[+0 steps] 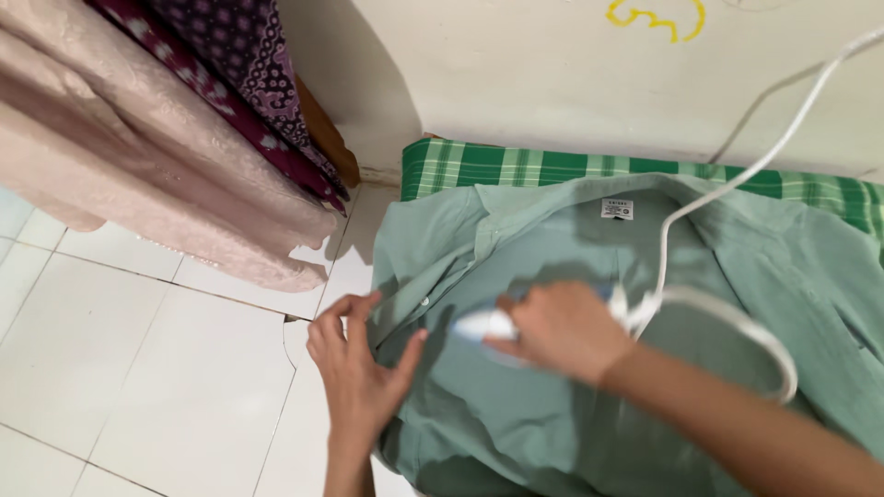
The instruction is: The person irons a light green button-up shirt on a green checkered ironing board. They smooth the fabric with their hands, use a blue and white iron to press the sleeves and body, and reposition the shirt to iron different sections.
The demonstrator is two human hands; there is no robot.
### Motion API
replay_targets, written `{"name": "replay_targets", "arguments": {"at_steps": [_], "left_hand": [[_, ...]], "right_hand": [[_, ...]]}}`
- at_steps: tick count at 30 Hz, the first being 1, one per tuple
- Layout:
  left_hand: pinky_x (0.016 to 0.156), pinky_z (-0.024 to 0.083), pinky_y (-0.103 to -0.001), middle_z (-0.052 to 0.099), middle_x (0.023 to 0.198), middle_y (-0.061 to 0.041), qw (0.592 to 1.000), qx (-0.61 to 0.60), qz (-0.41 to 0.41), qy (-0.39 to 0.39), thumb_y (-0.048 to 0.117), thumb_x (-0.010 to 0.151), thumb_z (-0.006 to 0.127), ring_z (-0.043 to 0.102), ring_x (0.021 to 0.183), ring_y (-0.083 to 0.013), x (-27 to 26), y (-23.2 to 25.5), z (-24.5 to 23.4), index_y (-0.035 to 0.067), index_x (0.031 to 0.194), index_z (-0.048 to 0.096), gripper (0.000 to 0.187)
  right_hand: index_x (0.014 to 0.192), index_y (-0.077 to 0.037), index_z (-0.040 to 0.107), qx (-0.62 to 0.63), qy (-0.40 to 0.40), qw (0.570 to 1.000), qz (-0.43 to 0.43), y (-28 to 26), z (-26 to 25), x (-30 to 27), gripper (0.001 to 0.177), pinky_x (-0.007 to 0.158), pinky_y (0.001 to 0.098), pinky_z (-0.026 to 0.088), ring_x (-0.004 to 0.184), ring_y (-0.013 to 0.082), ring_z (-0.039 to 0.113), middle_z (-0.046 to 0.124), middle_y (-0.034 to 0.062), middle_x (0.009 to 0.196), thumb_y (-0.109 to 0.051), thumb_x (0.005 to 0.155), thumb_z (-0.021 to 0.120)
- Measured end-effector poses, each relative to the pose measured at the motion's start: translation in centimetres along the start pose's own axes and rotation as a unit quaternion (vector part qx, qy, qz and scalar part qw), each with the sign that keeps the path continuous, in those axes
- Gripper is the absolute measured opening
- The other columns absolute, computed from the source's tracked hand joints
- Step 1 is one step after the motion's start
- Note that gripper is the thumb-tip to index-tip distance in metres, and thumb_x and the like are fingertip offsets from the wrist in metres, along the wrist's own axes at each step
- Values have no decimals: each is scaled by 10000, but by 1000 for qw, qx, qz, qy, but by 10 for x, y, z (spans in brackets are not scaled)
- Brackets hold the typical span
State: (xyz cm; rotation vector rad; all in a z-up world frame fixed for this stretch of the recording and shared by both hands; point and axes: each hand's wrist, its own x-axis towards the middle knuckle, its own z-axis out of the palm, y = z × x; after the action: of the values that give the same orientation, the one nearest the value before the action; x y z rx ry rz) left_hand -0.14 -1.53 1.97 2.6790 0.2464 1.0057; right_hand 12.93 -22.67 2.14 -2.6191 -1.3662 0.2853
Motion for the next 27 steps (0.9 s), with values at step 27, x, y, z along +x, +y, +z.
{"name": "replay_targets", "arguments": {"at_steps": [27], "left_hand": [[787,533,-404,588,942,-176,615,-516,381,-458,97,957,520,637,920,-329,-197,87,127,-33,990,560,140]], "right_hand": [[1134,-150,767,13,-51,952,301,126,-64,-58,619,782,472,593,821,359,763,785,174,855,-674,857,586]]}}
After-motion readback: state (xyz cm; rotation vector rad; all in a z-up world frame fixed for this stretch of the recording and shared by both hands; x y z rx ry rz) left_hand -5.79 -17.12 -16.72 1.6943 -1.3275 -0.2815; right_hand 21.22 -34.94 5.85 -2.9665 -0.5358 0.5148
